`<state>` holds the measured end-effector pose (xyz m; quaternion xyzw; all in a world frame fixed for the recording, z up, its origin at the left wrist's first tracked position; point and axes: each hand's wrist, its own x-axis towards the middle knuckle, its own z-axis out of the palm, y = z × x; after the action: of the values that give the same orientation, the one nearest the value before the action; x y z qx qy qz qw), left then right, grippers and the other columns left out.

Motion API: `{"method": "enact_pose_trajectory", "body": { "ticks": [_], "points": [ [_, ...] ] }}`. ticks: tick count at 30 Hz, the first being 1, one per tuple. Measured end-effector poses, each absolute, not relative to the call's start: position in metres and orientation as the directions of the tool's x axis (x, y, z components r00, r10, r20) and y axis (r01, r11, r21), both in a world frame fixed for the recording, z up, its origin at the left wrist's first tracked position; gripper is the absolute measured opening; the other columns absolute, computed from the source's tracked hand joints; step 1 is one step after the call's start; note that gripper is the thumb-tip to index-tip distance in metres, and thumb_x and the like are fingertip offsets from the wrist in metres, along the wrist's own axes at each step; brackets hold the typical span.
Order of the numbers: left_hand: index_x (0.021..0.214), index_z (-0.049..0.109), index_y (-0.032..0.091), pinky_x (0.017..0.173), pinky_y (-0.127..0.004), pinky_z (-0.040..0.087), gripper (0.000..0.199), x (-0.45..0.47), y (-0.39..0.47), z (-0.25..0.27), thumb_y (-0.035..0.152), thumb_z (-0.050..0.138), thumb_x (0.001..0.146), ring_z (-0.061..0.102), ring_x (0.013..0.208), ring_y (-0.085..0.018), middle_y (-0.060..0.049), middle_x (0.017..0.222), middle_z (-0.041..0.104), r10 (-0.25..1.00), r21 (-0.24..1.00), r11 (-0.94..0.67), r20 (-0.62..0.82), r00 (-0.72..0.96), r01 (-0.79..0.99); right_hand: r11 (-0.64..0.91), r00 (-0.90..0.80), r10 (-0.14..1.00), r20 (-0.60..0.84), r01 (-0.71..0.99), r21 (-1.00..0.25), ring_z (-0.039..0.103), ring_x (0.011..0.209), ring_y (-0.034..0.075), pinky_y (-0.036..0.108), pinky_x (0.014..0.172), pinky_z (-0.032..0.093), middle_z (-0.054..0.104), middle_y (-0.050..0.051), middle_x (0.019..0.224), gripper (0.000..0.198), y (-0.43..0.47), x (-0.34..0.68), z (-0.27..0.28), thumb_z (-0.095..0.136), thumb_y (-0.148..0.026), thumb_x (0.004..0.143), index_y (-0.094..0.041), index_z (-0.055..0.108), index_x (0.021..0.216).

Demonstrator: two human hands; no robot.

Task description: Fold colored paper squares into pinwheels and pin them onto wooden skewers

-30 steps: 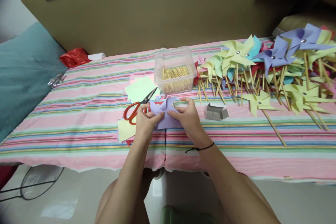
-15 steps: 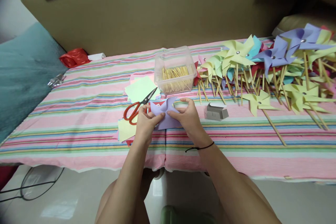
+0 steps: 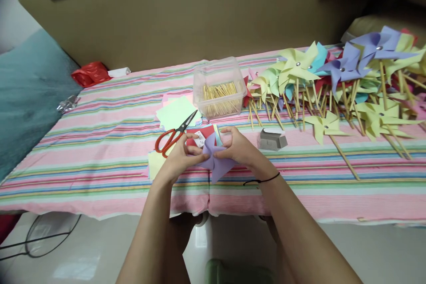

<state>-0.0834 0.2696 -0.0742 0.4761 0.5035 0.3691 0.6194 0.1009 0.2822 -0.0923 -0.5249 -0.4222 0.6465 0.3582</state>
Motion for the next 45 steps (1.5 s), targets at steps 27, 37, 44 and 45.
{"method": "enact_pose_trajectory", "body": {
  "ticks": [27, 37, 44, 45],
  "points": [
    [0.091, 0.040, 0.021, 0.049, -0.021, 0.044, 0.060, -0.079, 0.276, -0.076, 0.019, 0.081, 0.048, 0.058, 0.044, -0.012, 0.003, 0.054, 0.066, 0.959, 0.945, 0.282, -0.285, 0.006, -0.163, -0.299, -0.083, 0.954, -0.287, -0.281, -0.912, 0.067, 0.073, 0.016, 0.028, 0.067, 0.054, 0.072, 0.001, 0.082, 0.049, 0.286, 0.103, -0.080, 0.076, -0.035, 0.069, -0.022, 0.051, 0.109],
    [0.084, 0.036, 0.022, 0.049, -0.021, 0.046, 0.060, -0.069, 0.283, -0.082, 0.016, 0.080, 0.044, 0.058, 0.043, -0.012, 0.003, 0.054, 0.066, 0.921, 0.906, 0.177, -0.290, -0.259, -0.383, -0.067, 0.142, 0.983, -0.116, -0.314, -0.947, 0.061, 0.064, 0.011, 0.025, 0.064, 0.051, 0.066, -0.002, 0.069, 0.024, 0.278, 0.080, -0.091, 0.080, -0.029, 0.061, -0.019, 0.066, 0.077],
    [0.075, 0.036, 0.021, 0.046, -0.019, 0.042, 0.055, -0.062, 0.280, -0.084, 0.015, 0.079, 0.041, 0.056, 0.042, -0.010, 0.005, 0.051, 0.062, 0.880, 0.865, 0.192, -0.361, -0.309, -0.463, 0.081, 0.297, 0.955, 0.013, -0.216, -0.973, 0.064, 0.070, 0.015, 0.028, 0.062, 0.052, 0.067, 0.000, 0.072, 0.019, 0.274, 0.069, -0.095, 0.075, -0.026, 0.064, -0.021, 0.067, 0.081],
    [0.074, 0.037, 0.021, 0.047, -0.020, 0.042, 0.054, -0.061, 0.279, -0.084, 0.015, 0.079, 0.041, 0.056, 0.043, -0.010, 0.005, 0.050, 0.062, 0.878, 0.856, 0.206, -0.375, -0.298, -0.474, 0.073, 0.313, 0.950, 0.001, -0.218, -0.973, 0.064, 0.068, 0.016, 0.028, 0.060, 0.052, 0.067, 0.000, 0.070, 0.019, 0.273, 0.068, -0.096, 0.075, -0.026, 0.064, -0.020, 0.067, 0.081]
  ]
}}
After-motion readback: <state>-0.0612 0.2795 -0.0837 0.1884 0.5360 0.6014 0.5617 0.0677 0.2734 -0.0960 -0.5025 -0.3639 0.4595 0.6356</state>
